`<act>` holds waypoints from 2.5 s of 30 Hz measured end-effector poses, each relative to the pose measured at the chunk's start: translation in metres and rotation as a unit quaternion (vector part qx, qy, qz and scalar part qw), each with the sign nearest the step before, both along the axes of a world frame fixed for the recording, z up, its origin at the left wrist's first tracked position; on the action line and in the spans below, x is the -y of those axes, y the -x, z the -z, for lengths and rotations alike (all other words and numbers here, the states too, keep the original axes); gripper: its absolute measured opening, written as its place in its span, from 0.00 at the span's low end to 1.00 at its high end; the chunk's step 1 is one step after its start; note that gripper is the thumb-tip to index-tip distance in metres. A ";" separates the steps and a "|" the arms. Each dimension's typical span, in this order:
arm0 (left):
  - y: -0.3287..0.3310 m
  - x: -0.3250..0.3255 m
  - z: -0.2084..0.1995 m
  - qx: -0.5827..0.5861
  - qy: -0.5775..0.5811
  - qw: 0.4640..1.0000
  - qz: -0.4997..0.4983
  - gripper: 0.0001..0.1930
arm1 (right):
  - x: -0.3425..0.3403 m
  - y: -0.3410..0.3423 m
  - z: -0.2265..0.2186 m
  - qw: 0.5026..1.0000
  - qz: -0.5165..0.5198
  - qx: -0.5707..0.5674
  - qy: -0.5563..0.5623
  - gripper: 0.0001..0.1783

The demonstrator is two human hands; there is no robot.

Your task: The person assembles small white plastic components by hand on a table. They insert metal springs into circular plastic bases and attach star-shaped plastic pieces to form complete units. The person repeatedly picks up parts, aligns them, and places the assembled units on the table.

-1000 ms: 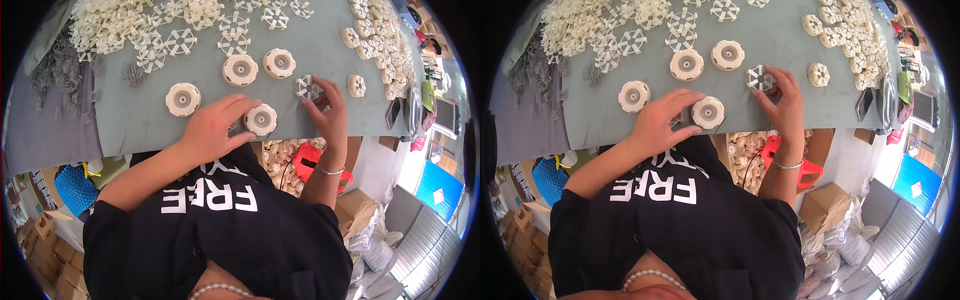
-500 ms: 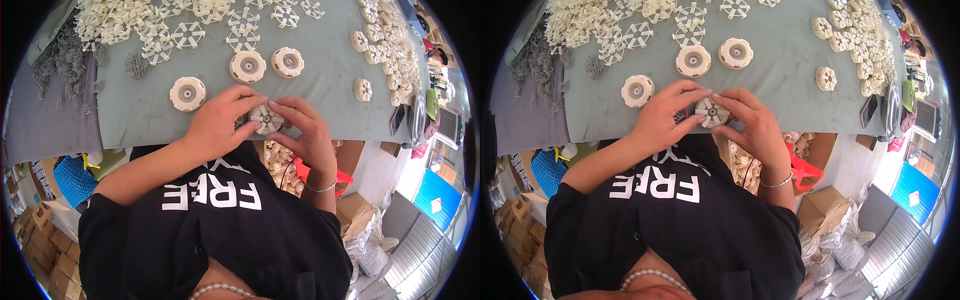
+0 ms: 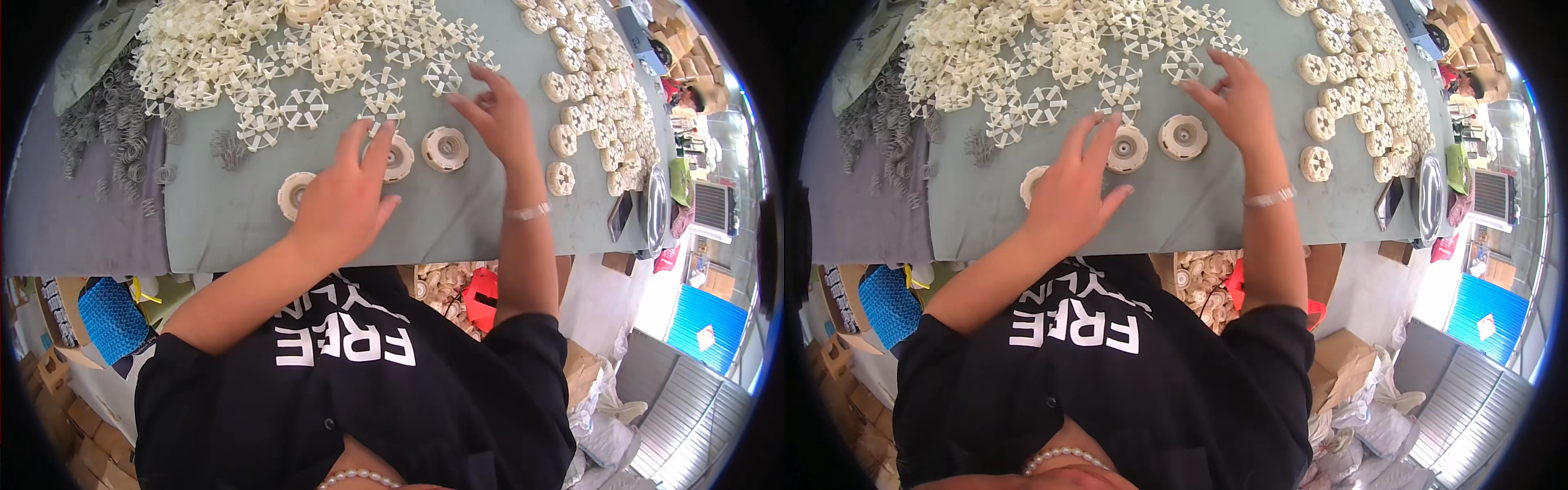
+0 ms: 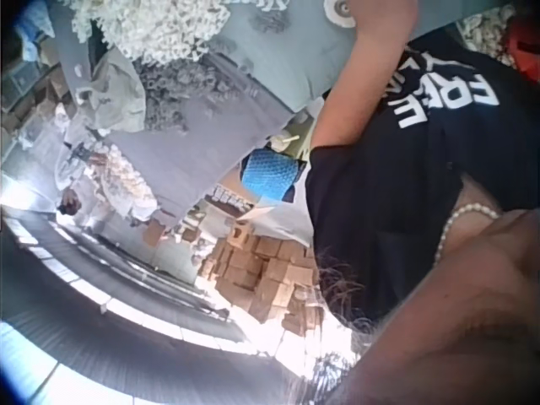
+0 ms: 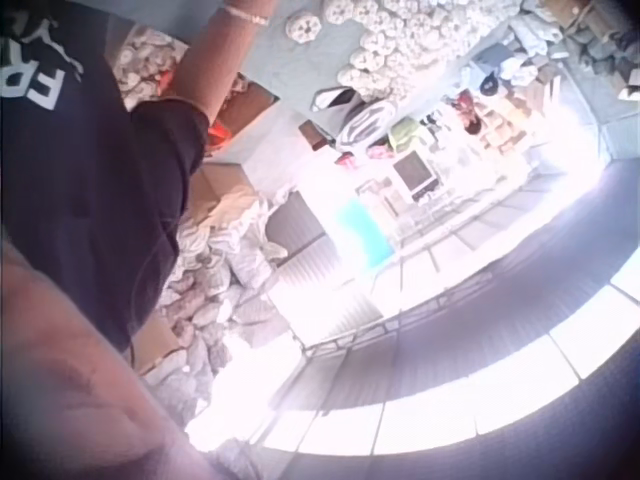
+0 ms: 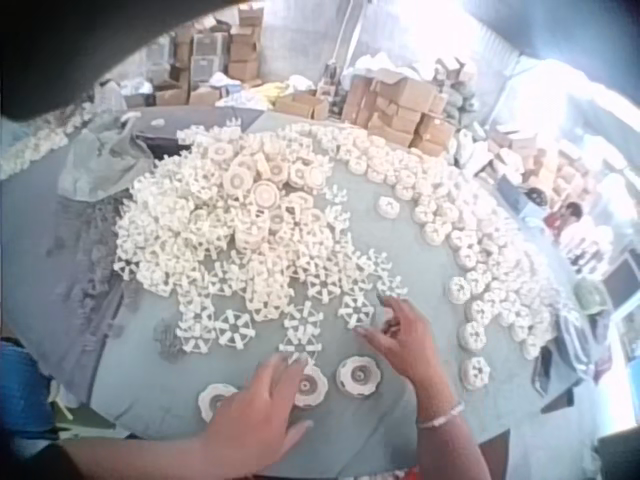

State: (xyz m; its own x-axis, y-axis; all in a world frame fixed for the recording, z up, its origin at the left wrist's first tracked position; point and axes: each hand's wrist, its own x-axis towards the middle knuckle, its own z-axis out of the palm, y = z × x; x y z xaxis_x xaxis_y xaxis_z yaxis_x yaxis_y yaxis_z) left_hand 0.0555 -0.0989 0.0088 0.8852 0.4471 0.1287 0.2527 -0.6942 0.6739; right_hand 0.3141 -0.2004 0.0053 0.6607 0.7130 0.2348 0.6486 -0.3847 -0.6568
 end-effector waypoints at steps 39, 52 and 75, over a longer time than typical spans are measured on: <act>0.017 0.002 0.012 0.003 0.155 0.988 0.025 0.28 | 0.080 0.146 -0.016 0.992 -0.055 -0.062 0.092 0.29; -0.081 0.019 0.009 -0.046 0.032 0.996 0.070 0.36 | -0.011 -0.075 0.032 0.984 0.040 0.174 -0.015 0.21; 0.051 -0.001 0.023 0.015 0.166 0.977 0.136 0.38 | 0.095 0.080 0.000 0.996 -0.003 -0.039 0.083 0.35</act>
